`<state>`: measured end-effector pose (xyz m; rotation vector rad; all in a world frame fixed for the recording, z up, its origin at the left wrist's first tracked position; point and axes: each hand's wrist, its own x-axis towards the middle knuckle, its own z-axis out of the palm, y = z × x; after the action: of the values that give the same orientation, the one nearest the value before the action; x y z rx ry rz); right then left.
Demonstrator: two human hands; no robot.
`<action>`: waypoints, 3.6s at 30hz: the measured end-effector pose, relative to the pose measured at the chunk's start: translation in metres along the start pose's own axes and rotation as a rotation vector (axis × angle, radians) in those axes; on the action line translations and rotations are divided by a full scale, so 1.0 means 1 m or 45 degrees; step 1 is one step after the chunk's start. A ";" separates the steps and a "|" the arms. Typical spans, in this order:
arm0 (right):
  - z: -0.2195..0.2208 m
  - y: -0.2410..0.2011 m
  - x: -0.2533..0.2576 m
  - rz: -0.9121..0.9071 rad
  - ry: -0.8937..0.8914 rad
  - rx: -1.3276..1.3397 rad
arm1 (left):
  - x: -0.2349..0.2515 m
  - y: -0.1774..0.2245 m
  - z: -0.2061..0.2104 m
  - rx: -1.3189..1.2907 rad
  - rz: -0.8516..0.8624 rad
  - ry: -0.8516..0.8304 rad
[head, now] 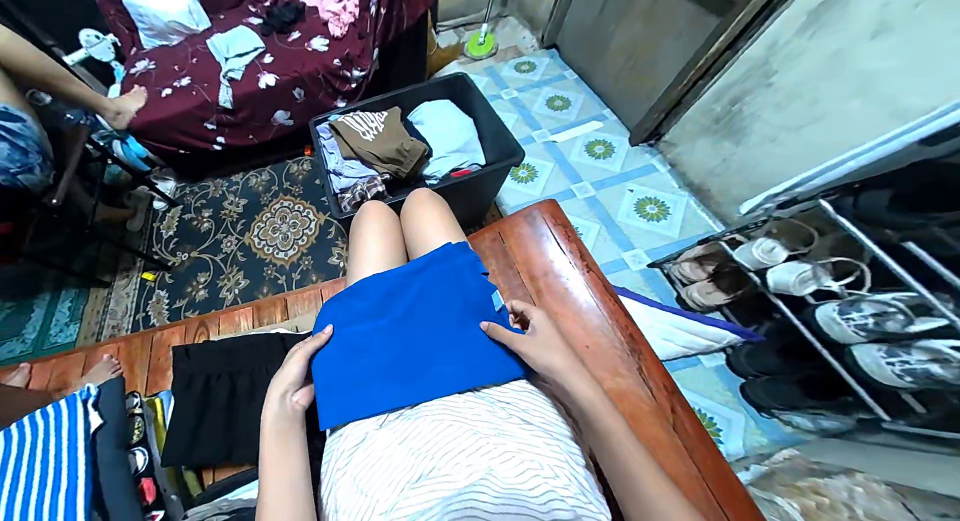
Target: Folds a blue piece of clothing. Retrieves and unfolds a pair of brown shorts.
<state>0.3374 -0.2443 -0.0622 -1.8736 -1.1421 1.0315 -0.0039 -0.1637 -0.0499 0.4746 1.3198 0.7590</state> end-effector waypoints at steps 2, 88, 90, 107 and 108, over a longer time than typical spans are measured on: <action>-0.002 0.001 -0.001 0.006 -0.025 0.077 | -0.002 0.005 0.002 -0.119 -0.046 -0.037; -0.030 0.040 -0.013 -1.219 -0.281 -0.787 | -0.050 -0.010 -0.002 2.055 1.487 -0.301; -0.029 0.039 -0.004 -1.258 -0.382 -0.848 | -0.035 -0.016 0.005 2.124 1.525 -0.499; -0.056 0.012 -0.025 -1.117 -0.763 -0.536 | -0.065 -0.004 -0.004 1.640 1.171 -0.656; -0.058 -0.001 -0.017 -1.040 -0.648 -0.469 | -0.060 0.005 0.007 1.523 1.170 -0.501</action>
<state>0.3832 -0.2688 -0.0313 -1.1639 -2.2661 0.8489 -0.0027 -0.2029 -0.0040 2.1641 1.0195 0.4532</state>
